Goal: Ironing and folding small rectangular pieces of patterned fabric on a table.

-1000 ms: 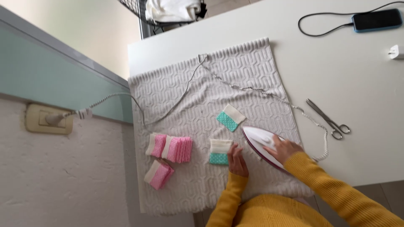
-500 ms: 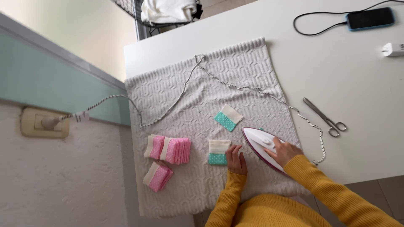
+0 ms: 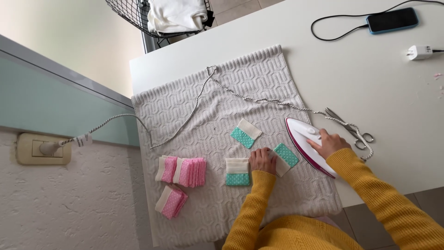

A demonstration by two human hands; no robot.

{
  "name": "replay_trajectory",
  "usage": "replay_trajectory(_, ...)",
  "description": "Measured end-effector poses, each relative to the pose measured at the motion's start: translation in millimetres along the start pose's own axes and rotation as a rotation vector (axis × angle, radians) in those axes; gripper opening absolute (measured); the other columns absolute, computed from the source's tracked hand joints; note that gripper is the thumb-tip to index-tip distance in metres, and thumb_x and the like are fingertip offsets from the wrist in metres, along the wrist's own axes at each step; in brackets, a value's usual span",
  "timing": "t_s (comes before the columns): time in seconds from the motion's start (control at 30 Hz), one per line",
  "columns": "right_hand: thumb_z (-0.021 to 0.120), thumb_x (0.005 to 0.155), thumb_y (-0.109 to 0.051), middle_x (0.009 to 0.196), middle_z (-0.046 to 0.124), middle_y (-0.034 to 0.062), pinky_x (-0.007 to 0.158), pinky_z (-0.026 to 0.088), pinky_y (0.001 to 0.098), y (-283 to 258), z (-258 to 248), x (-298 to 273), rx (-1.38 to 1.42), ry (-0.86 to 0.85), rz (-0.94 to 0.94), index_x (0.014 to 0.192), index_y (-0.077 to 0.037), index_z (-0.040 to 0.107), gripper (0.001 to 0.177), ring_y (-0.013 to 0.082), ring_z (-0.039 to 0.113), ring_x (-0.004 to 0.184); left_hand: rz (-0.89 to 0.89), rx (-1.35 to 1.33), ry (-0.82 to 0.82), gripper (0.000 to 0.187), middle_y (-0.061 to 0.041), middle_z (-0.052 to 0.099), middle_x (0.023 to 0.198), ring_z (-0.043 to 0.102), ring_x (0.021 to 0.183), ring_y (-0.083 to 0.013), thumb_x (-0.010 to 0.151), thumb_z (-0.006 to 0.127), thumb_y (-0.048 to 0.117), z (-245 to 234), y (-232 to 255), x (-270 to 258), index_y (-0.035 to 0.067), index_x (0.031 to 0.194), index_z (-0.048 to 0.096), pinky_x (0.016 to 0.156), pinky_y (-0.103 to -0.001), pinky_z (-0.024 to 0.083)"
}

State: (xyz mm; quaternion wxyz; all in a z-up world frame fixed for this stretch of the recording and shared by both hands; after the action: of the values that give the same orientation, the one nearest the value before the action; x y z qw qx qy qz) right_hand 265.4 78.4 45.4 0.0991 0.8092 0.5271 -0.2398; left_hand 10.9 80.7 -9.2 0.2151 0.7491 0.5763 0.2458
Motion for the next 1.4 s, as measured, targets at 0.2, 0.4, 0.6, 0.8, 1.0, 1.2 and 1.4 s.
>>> replay_trajectory(0.2, 0.051, 0.096, -0.064, 0.086, 0.077, 0.0137, 0.075, 0.067, 0.0466, -5, -8, 3, 0.036, -0.053, 0.031, 0.133, -0.013, 0.056, 0.063, 0.031, 0.08, 0.085, -0.056, 0.087, -0.181, 0.037, -0.012, 0.059, 0.104, 0.053, 0.104, -0.031, 0.084, 0.08, 0.035, -7, 20, 22, 0.008, 0.102, 0.064, 0.093, -0.047, 0.039)
replay_trajectory(0.4, 0.052, 0.096, -0.066, 0.089, 0.076, 0.0132, 0.077, 0.066, 0.0468, -2, -4, 8, 0.005, -0.036, 0.012, 0.129, -0.014, 0.058, 0.063, 0.0301, 0.078, 0.089, -0.1, -0.008, -0.333, 0.025, -0.013, 0.068, 0.107, 0.063, 0.101, -0.0341, 0.091, 0.075, 0.03, 31, -18, 25, 0.011, 0.104, 0.065, 0.088, -0.047, 0.05)
replay_trajectory(0.6, 0.051, 0.097, -0.064, 0.087, 0.078, 0.0124, 0.076, 0.068, 0.0472, -5, -6, 5, 0.042, -0.1, 0.042, 0.136, -0.014, 0.054, 0.064, 0.0289, 0.08, 0.086, -0.451, -0.974, -0.169, 0.043, -0.011, 0.075, 0.109, 0.076, 0.089, -0.0201, 0.085, 0.072, 0.015, 13, -79, 35, 0.014, 0.124, 0.056, 0.073, -0.033, 0.063)
replay_trajectory(0.8, 0.05, 0.097, -0.064, 0.088, 0.077, 0.0117, 0.075, 0.069, 0.0464, -6, -9, 2, 0.027, -0.109, 0.048, 0.135, -0.014, 0.055, 0.063, 0.0284, 0.08, 0.087, -0.739, -0.984, -0.405, 0.057, -0.011, 0.072, 0.116, 0.071, 0.097, -0.0209, 0.083, 0.077, 0.021, -5, -77, 47, 0.009, 0.136, 0.058, 0.08, -0.035, 0.06)
replay_trajectory(1.0, 0.052, 0.096, -0.065, 0.087, 0.078, 0.0136, 0.077, 0.067, 0.0465, -4, -8, 3, 0.055, -0.08, 0.043, 0.134, -0.016, 0.055, 0.062, 0.0307, 0.079, 0.088, -0.415, -0.426, -0.67, 0.056, -0.011, 0.075, 0.112, 0.072, 0.097, -0.0216, 0.085, 0.083, 0.035, -15, -52, 72, 0.004, 0.13, 0.069, 0.087, -0.034, 0.059)
replay_trajectory(1.2, 0.052, 0.096, -0.065, 0.086, 0.078, 0.0131, 0.077, 0.067, 0.0462, -1, -2, 7, 0.038, -0.073, 0.015, 0.128, -0.012, 0.058, 0.061, 0.0295, 0.08, 0.087, -0.622, -1.219, -0.244, 0.037, -0.009, 0.074, 0.106, 0.073, 0.09, -0.0198, 0.091, 0.073, 0.022, -36, -74, 84, 0.004, 0.123, 0.066, 0.079, -0.035, 0.063)
replay_trajectory(1.4, 0.054, 0.096, -0.064, 0.081, 0.078, 0.0108, 0.077, 0.066, 0.0472, 0, 1, 10, 0.039, -0.076, 0.021, 0.129, -0.013, 0.058, 0.06, 0.0284, 0.08, 0.082, -0.878, -1.386, 0.055, 0.028, -0.006, 0.071, 0.1, 0.072, 0.08, -0.0169, 0.092, 0.07, 0.015, 16, -139, 70, 0.005, 0.117, 0.062, 0.067, -0.033, 0.062)
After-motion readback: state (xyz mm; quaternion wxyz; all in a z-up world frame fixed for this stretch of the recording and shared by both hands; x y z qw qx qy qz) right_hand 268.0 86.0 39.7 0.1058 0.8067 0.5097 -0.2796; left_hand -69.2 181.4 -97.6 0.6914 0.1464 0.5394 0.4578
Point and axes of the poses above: each hand's wrist, its own x-axis towards the middle knuckle, its own z-axis out of the palm, y = z × x, the point moved 3 cm from there along x, towards the middle knuckle
